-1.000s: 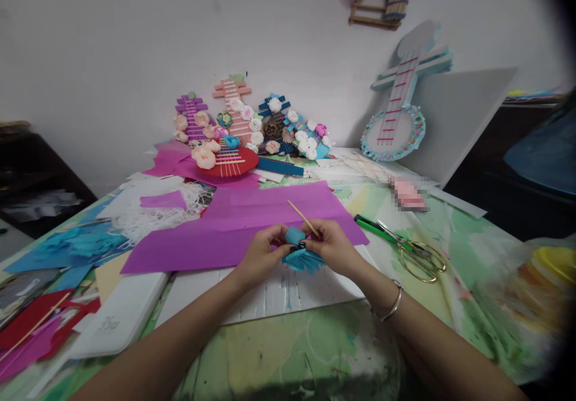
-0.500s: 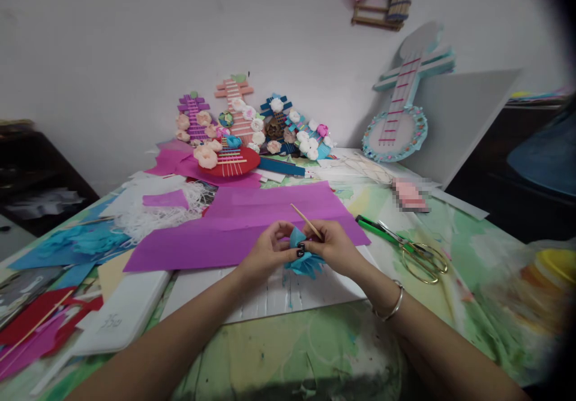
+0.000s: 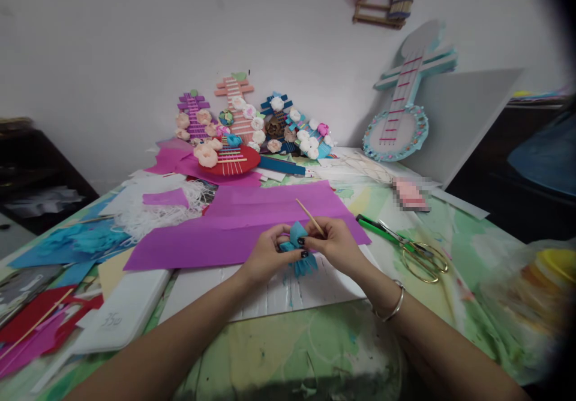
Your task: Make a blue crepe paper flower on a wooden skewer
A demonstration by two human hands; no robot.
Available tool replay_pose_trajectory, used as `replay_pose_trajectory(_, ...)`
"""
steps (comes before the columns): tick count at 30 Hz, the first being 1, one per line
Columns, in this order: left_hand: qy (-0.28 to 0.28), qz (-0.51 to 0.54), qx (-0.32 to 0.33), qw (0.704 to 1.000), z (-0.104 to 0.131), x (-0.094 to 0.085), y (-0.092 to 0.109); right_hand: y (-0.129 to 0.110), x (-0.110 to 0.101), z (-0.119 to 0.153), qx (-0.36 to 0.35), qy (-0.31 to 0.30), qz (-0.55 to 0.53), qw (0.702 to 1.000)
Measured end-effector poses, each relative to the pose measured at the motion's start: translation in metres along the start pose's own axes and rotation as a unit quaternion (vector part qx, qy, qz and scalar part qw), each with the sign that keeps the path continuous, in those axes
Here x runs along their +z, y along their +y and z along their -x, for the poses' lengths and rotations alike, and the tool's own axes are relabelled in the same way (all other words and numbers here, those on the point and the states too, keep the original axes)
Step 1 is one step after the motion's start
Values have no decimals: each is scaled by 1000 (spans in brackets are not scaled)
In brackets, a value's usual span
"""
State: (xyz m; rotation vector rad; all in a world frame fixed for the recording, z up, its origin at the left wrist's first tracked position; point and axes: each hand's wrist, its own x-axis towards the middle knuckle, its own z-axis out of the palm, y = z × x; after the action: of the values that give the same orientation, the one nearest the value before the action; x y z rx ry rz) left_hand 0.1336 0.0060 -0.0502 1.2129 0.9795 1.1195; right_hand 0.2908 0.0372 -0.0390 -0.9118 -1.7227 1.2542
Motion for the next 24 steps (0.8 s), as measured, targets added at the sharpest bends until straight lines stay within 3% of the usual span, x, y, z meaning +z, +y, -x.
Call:
replay_pose_trajectory(6, 55, -63, 44, 995, 3, 2, 0, 0, 2, 1, 9, 38, 14, 999)
replay_pose_trajectory(14, 24, 59, 35, 997, -2, -2, -4, -2, 1, -2, 17, 20, -54, 998)
replay_pose_trajectory(24, 30, 102, 0, 994, 0, -3, -1, -6, 0, -1, 38, 18, -95, 995)
